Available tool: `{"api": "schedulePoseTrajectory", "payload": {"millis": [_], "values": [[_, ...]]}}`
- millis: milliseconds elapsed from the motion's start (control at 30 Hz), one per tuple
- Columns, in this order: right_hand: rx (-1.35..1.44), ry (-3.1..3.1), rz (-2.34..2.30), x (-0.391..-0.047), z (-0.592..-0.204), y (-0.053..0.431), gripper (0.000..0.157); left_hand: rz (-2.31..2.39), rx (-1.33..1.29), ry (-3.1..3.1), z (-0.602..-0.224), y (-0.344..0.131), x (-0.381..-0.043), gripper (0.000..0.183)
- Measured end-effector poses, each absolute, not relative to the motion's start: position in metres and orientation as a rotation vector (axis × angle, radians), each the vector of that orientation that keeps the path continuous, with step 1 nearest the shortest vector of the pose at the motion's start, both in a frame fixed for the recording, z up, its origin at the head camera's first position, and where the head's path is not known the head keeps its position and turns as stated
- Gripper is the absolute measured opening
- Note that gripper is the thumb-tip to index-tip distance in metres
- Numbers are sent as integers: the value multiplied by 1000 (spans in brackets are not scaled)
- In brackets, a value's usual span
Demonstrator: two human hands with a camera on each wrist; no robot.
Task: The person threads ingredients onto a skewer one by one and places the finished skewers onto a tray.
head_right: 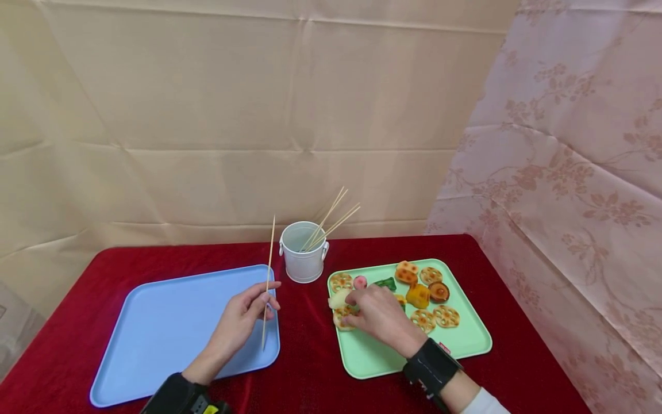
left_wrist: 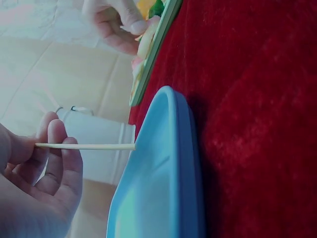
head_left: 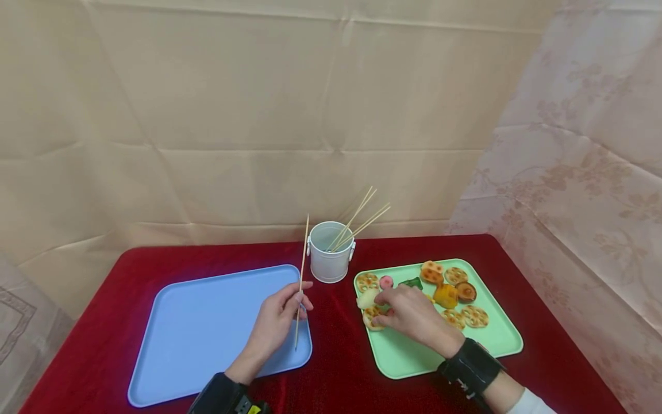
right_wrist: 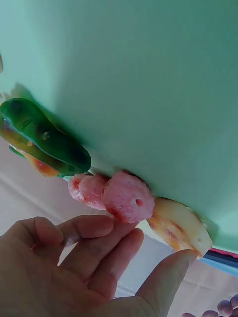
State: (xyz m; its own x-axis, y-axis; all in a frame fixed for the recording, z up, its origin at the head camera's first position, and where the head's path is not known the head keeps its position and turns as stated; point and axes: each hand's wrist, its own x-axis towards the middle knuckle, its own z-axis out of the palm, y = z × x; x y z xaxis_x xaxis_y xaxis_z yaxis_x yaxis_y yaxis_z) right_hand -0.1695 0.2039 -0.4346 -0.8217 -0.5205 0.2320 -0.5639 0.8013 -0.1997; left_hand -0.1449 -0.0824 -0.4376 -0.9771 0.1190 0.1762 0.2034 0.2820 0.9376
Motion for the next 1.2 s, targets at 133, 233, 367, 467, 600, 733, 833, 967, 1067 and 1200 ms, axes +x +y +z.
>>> {"api": "schedulePoseTrajectory", "payload": {"millis": [133,233,367,467,600,733,833,967,1067,1200], "values": [[864,-2842,395,-170,-436,205,31,-1777,-302,-2497,-439,-86,-145,27],[875,-2864,434,-172,-437,206,30,-1779,-310,-2501,-439,-88,-144,27],[878,-2908,493,-175,-438,209,29,-1793,-301,-2506,-437,-88,-144,27],[864,-2935,514,-177,-439,210,31,-1796,-294,-2514,-437,-88,-144,27],[864,-2953,551,-179,-441,212,29,-1805,-311,-2518,-439,-88,-144,27],[869,-2970,764,-179,-440,215,19,-1803,-341,-2527,-440,-88,-144,25],[860,-2976,944,-178,-437,217,13,-1806,-348,-2537,-439,-88,-143,24],[832,-2981,1045,-178,-432,220,12,-1808,-338,-2552,-436,-89,-144,22],[755,-2981,1200,-179,-426,221,17,-1793,-329,-2567,-435,-89,-144,20],[592,-2955,1432,-182,-415,223,27,-1765,-335,-2570,-434,-89,-145,19]]}}
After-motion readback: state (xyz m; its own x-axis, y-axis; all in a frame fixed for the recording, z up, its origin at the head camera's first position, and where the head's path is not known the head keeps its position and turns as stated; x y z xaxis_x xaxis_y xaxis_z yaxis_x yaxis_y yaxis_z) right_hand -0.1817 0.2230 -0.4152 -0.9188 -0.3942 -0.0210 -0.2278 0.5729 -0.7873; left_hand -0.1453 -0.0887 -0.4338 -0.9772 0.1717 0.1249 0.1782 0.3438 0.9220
